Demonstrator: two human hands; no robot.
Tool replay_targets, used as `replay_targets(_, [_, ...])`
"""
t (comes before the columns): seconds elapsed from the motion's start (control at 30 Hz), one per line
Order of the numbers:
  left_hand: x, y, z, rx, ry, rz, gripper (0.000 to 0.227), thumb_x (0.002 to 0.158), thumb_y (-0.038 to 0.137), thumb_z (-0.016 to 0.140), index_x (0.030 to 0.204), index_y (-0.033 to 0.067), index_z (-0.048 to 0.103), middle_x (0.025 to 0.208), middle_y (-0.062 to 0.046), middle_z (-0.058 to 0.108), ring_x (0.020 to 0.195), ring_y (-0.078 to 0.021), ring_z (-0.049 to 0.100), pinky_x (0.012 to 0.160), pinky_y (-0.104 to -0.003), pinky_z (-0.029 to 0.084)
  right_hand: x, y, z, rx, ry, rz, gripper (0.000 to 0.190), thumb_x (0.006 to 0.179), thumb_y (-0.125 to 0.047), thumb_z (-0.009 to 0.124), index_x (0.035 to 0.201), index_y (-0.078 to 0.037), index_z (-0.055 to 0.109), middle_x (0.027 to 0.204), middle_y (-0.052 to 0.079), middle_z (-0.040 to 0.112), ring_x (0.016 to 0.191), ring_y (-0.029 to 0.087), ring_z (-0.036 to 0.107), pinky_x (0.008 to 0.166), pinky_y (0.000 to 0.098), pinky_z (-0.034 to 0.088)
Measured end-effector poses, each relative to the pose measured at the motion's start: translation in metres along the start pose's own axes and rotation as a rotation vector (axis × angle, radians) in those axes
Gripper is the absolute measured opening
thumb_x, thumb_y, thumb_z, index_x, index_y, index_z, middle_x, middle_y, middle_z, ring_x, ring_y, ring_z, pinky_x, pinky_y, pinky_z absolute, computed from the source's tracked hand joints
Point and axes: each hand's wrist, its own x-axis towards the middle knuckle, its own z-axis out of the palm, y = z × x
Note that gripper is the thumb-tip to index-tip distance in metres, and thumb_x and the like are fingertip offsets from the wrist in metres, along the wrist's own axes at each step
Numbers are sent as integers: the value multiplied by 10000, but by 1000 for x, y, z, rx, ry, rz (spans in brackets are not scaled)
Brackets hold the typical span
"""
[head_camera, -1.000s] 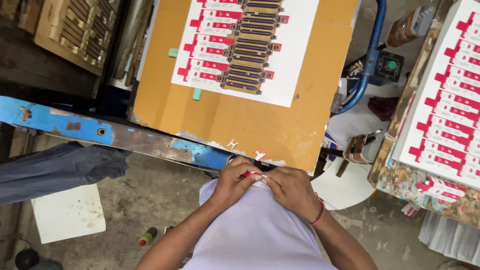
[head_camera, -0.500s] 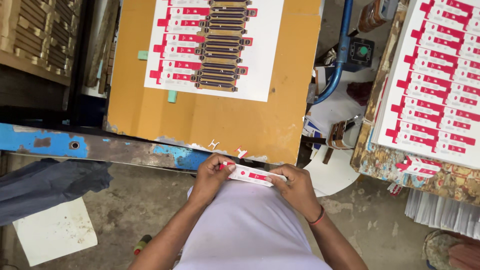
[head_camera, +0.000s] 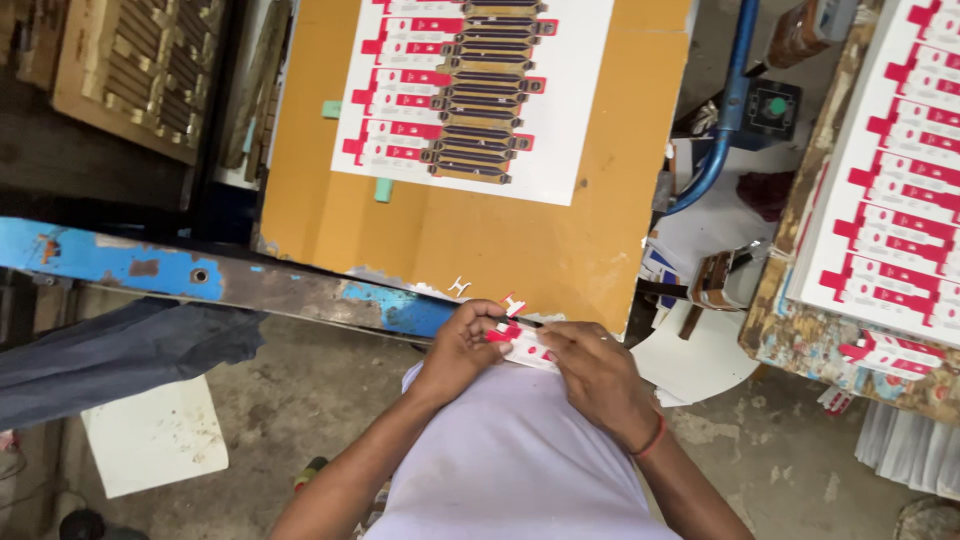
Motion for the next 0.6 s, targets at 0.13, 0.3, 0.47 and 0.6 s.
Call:
replay_targets(0.13, [-4, 3, 3, -41, -35, 90, 441, 894, -68, 722, 1266, 22, 503, 987, -59, 691, 886, -78, 655, 794, -239, 560, 15, -6, 10, -44, -88, 22, 384, 816, -123, 761, 1173, 2, 698, 1072, 153, 718, 971, 335, 681, 824, 409, 557])
replay_targets(0.3, [-13, 16, 10, 75, 3, 153, 404, 894, 11, 737, 1242, 48, 535, 987, -29, 697, 886, -73, 659, 778, -237, 565, 14, -3, 18, -80, -147, 64, 306, 832, -183, 761, 1073, 1, 718, 932, 142, 711, 848, 328, 684, 703, 428, 546])
replay_targets(0.47, [-16, 33, 12, 580, 61, 331, 161, 845, 54, 811, 983, 51, 728, 913, -55, 624, 794, -142, 630, 684, -271, 545, 15, 2, 25, -62, -251, 102, 135, 899, -182, 713, 860, -56, 741, 773, 107, 697, 721, 305, 682, 670, 432, 537])
replay_targets(0.6, [-16, 25, 16, 612, 189, 471, 106, 860, 60, 823, 934, 46, 748, 894, -33, 642, 800, -132, 616, 688, -268, 522, 7, 7, 12, -92, -144, 46, 103, 875, -174, 720, 872, -81, 763, 764, 100, 708, 712, 307, 682, 643, 424, 539])
